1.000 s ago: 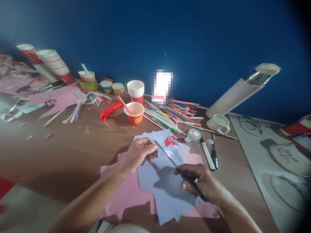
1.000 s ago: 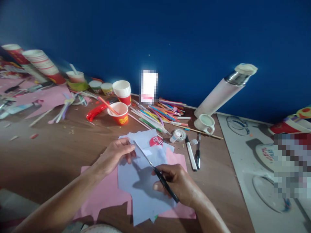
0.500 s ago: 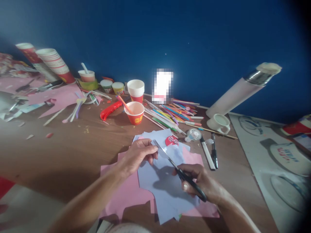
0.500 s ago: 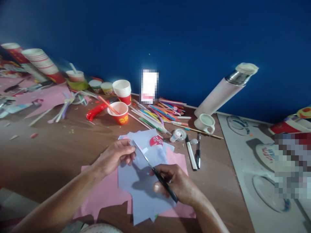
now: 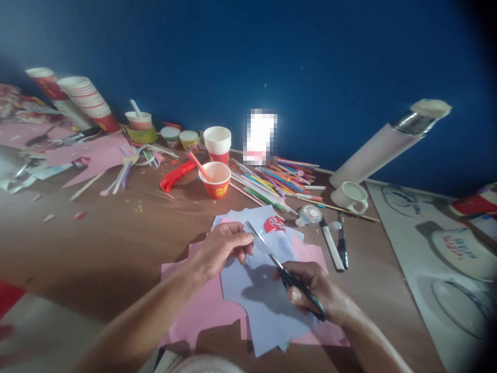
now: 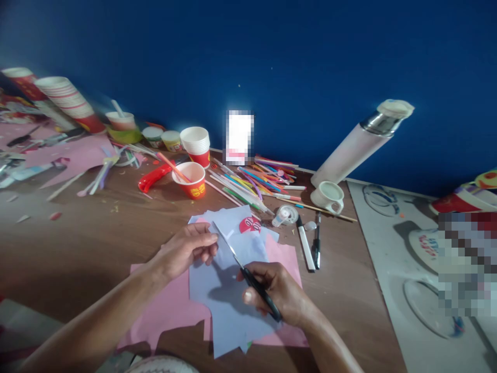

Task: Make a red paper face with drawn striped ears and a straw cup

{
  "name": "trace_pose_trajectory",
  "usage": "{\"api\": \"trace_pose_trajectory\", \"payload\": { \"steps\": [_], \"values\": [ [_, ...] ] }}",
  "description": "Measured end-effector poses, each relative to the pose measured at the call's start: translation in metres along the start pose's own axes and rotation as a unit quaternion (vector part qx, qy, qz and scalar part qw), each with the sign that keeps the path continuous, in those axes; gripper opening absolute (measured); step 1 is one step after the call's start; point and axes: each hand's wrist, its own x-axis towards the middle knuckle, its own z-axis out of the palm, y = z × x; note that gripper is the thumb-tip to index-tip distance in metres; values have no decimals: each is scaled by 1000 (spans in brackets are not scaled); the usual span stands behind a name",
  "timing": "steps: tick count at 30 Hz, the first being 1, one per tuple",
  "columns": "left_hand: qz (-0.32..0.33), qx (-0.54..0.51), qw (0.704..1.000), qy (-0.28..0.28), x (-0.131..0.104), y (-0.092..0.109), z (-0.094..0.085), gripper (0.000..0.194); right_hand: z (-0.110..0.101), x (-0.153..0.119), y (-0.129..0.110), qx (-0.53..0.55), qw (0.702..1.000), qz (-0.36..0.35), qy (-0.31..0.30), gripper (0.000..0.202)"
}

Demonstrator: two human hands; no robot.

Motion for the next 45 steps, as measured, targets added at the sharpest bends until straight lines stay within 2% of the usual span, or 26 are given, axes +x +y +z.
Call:
{"api": "trace_pose_trajectory", "payload": {
  "steps": [12,21,28,30,33,37,45],
  "values": [
    [-2,-3,1000,3,2,-3,0,19,12,2,-2,26,999,16,34,50],
    [3,-4,1000,7,3,-5,0,21,12,3,1,14,998,10,62,48],
    [42,7,999,29,0,-4,4,20,2,6,6,-6,988,10,155,45],
    [56,9,998,41,-1,-4,4,20,1,7,7,-40,983,14,180,43],
    [74,6,995,63,-2,-4,5,20,1,7,7,-178,960,1,215,34],
    [90,-8,991,93,-2,-3,6,21,-1,5,6,-347,903,-12,253,30],
    [97,-34,988,113,-5,0,9,19,-18,-8,0,-450,846,-13,286,34]
  ]
}}
